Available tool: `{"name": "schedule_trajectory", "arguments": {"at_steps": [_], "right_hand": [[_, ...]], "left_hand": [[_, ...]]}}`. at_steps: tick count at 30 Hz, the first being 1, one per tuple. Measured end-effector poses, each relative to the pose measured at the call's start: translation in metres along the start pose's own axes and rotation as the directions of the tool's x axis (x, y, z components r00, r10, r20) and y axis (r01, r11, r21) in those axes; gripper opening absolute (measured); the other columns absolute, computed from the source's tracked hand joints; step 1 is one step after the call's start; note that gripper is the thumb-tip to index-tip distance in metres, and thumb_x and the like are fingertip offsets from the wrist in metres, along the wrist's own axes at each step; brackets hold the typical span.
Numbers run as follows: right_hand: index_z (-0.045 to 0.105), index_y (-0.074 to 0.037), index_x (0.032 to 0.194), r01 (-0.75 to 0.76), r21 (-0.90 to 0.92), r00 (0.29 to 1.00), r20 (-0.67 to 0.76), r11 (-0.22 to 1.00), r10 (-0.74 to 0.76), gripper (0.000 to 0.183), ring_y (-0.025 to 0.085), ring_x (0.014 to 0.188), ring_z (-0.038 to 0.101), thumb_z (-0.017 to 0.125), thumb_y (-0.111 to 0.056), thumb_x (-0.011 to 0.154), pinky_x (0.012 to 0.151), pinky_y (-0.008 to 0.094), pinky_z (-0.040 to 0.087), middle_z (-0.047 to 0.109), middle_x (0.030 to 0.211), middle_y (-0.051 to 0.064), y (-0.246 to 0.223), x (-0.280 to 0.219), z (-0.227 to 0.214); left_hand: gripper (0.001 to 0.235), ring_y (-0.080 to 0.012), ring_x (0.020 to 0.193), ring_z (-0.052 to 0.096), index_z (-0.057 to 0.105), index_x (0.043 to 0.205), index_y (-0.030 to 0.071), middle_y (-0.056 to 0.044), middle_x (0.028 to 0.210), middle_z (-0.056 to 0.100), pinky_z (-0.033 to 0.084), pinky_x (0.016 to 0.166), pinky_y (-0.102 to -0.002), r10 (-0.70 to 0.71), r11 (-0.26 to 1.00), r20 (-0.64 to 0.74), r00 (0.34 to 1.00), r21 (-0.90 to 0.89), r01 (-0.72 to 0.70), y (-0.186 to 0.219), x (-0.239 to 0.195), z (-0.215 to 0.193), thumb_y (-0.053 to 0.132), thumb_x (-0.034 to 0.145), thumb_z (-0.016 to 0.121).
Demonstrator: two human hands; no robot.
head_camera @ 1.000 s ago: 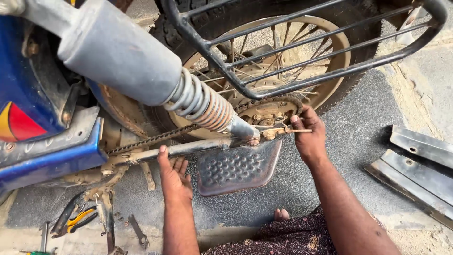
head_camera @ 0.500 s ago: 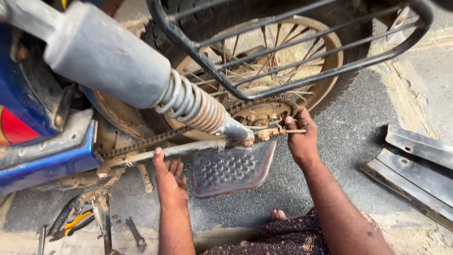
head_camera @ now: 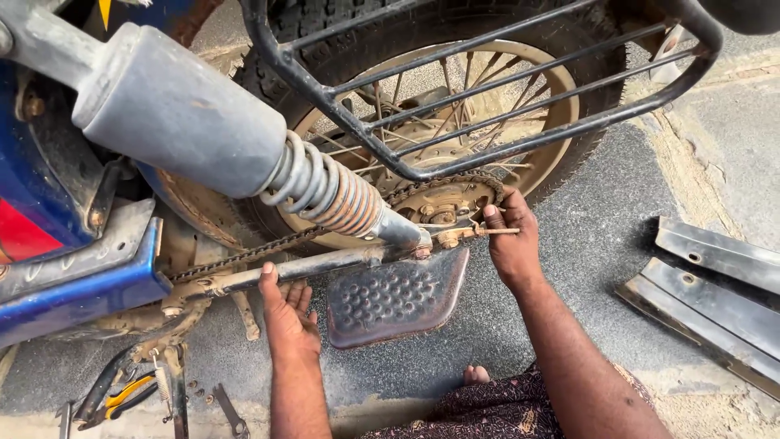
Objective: The person is repairing the rear suspension and chain area of a blue motorcycle. They use a wrench to loosen and tighten bolts on the shock absorber and chain guard, remove a metal cover, and adjust the chain tension.
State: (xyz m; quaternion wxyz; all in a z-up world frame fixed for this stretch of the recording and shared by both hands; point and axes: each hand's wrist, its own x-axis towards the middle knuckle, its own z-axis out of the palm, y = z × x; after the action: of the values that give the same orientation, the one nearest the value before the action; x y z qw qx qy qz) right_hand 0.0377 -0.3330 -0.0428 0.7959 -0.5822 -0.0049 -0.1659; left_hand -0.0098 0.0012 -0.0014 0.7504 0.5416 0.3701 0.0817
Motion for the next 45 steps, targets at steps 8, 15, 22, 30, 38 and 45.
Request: {"name": "schedule_trajectory", "arguments": {"at_steps": [8,15,22,30,38,45], "right_hand": [[0.053,-0.008,0.129,0.0,-0.128,0.993,-0.121,0.992,-0.016,0.028,0.009,0.104,0.061,0.059,-0.012,0.101,0.09,0.028,0.052,0.065,0.114,-0.001,-0.023,-0.019,0.012],[0.063,0.002,0.113,-0.064,0.05,0.987,-0.143,0.997,0.07,0.018,0.011,0.089,0.056,0.058,-0.015,0.109,0.084,0.027,0.047,0.068,0.102,0.005,-0.014,-0.065,0.007],[0.067,-0.001,0.106,-0.086,0.136,0.98,-0.168,0.987,0.109,0.017,0.008,0.08,0.058,0.066,-0.018,0.103,0.077,0.024,0.05,0.067,0.091,0.001,-0.027,-0.055,0.02],[0.068,0.001,0.104,-0.159,0.354,0.966,-0.138,0.922,0.22,0.015,0.012,0.076,0.058,0.072,-0.012,0.099,0.072,0.026,0.048,0.067,0.088,0.004,-0.016,-0.047,0.008],[0.067,0.001,0.105,-0.055,0.188,0.992,-0.1,0.981,0.075,0.014,0.01,0.079,0.058,0.071,-0.009,0.097,0.076,0.025,0.049,0.067,0.09,0.003,-0.021,-0.045,0.007],[0.064,0.0,0.111,-0.178,0.487,0.981,0.022,0.855,0.192,0.052,0.018,0.078,0.059,0.05,-0.05,0.117,0.073,0.035,0.05,0.064,0.09,0.008,-0.001,-0.074,0.026]], "left_hand": [[0.116,-0.0229,0.134,0.049,0.042,0.152,0.011,-0.011,0.144,0.056,0.02,0.111,-0.051,0.007,1.0,0.008,1.0,-0.011,-0.007,-0.001,0.004,-0.002,0.081,0.063,0.065],[0.113,-0.0252,0.138,0.049,0.04,0.155,0.021,-0.012,0.147,0.056,0.02,0.113,-0.054,0.02,1.0,0.001,1.0,0.01,-0.02,0.0,0.007,-0.006,0.078,0.062,0.066],[0.116,-0.0263,0.137,0.049,0.039,0.158,0.023,-0.013,0.15,0.052,0.022,0.113,-0.054,0.041,0.996,0.03,0.999,0.075,-0.043,0.003,0.005,-0.009,0.081,0.061,0.064],[0.121,-0.0246,0.134,0.05,0.036,0.159,0.023,-0.014,0.148,0.054,0.022,0.113,-0.055,-0.011,0.995,0.017,1.0,0.097,0.009,0.003,0.005,-0.008,0.084,0.058,0.064],[0.12,-0.0246,0.135,0.049,0.034,0.16,0.022,-0.014,0.148,0.053,0.023,0.112,-0.053,0.002,0.993,0.015,1.0,0.12,-0.004,0.006,-0.001,-0.006,0.085,0.061,0.061],[0.103,-0.0234,0.13,0.054,0.052,0.147,0.011,-0.009,0.146,0.058,0.036,0.102,-0.04,0.023,0.984,-0.059,0.998,0.18,-0.012,0.001,0.003,-0.007,0.081,0.072,0.057]]}}
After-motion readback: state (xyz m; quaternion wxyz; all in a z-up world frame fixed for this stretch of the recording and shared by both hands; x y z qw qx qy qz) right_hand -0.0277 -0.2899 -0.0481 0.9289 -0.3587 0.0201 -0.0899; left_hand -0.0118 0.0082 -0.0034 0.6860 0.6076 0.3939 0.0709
